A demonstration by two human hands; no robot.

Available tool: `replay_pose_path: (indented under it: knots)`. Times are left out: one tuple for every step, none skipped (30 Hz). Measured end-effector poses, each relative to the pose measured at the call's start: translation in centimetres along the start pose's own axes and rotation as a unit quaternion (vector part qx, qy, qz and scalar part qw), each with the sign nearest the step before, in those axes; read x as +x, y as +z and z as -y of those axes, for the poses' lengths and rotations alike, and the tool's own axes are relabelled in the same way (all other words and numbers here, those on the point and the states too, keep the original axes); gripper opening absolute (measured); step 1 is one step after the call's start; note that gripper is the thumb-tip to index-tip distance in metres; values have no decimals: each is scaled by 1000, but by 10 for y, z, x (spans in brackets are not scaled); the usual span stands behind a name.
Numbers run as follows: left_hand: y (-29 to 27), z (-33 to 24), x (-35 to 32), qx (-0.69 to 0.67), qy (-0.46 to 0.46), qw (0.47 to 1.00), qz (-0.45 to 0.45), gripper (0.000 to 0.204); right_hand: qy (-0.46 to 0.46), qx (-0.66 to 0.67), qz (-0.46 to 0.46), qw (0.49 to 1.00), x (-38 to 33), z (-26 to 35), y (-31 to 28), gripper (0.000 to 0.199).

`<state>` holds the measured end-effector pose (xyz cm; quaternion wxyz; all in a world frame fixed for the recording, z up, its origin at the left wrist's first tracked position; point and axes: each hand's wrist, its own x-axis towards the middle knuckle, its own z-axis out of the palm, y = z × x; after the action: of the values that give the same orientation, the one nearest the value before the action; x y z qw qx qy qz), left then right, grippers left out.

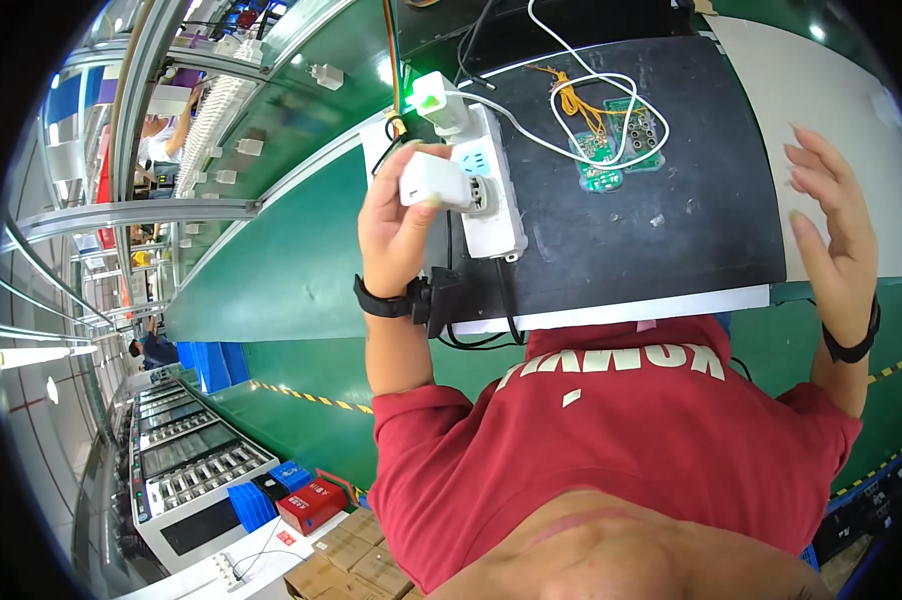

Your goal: The person tests power adapters by picking them from a conveyor belt, plugging them into a power strip, and touching a probe to each one. After testing, they unplug the adapter and place it on a board before repeating the process.

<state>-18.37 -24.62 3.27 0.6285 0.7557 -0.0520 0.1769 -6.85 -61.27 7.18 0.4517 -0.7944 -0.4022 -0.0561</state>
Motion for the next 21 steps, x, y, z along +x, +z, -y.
replay_pose_path:
  knots:
    - [-1,-1,2,-10,14,1000,3,50,16,15,-24,999,-7,-4,-4,35]
    - [-2,-3,4,19,0,999,34,50,43,8,-7,999,-14,-9,-9,35]
    - [-2,-6,5,51,-26,996,61,50,75,-6,-26,997,-22,-14,-13,35]
    - [-1,-8,5,60,-44,995,69,49,106,-33,-52,993,-30,-21,-18,35]
    - [0,-10,5,109,-54,990,73,47,115,-29,-50,992,-38,-28,-23,35]
    - [2,-12,3,139,-44,985,92,48,124,-65,-59,988,-47,-36,-28,34]
    - [4,-11,2,166,-53,979,105,48,144,-125,-71,979,-55,-43,-34,34]
    - [5,-10,1,187,-57,977,86,48,134,-190,-76,970,-64,-50,-37,33]
    - [6,-9,1,222,-93,968,73,49,143,-253,-48,956,-72,-57,-41,38]
    - [7,-8,0,205,-67,974,74,49,152,-275,-3,949,-80,-62,-43,46]
    - [7,-6,-1,201,-67,975,64,49,161,-261,45,951,-88,-66,-44,58]
    - [8,-5,-1,175,-44,981,69,49,217,-263,121,932,-96,-67,-45,72]
    - [7,-3,-1,148,-47,986,58,48,263,-272,187,907,-102,-69,-42,86]
    - [8,-2,-2,137,-50,988,50,49,269,-270,187,906,-109,-70,-40,90]
    - [9,0,-2,150,-43,987,32,54,232,-263,158,923,-114,-71,-37,90]
    - [10,1,-3,186,-36,982,25,57,213,-307,160,914,-119,-72,-33,85]
    - [12,2,-3,214,-31,976,28,60,197,-348,161,902,-123,-74,-31,81]
    - [17,2,-4,188,-22,982,9,65,220,-365,153,892,-127,-77,-30,81]
    - [21,1,-5,296,24,955,13,68,182,-359,141,905,-131,-79,-29,73]
    - [27,-2,-7,335,83,938,-15,68,145,-360,120,914,-135,-79,-30,65]
    - [32,-7,-11,393,121,910,-48,69,151,-351,122,916,-139,-80,-32,65]
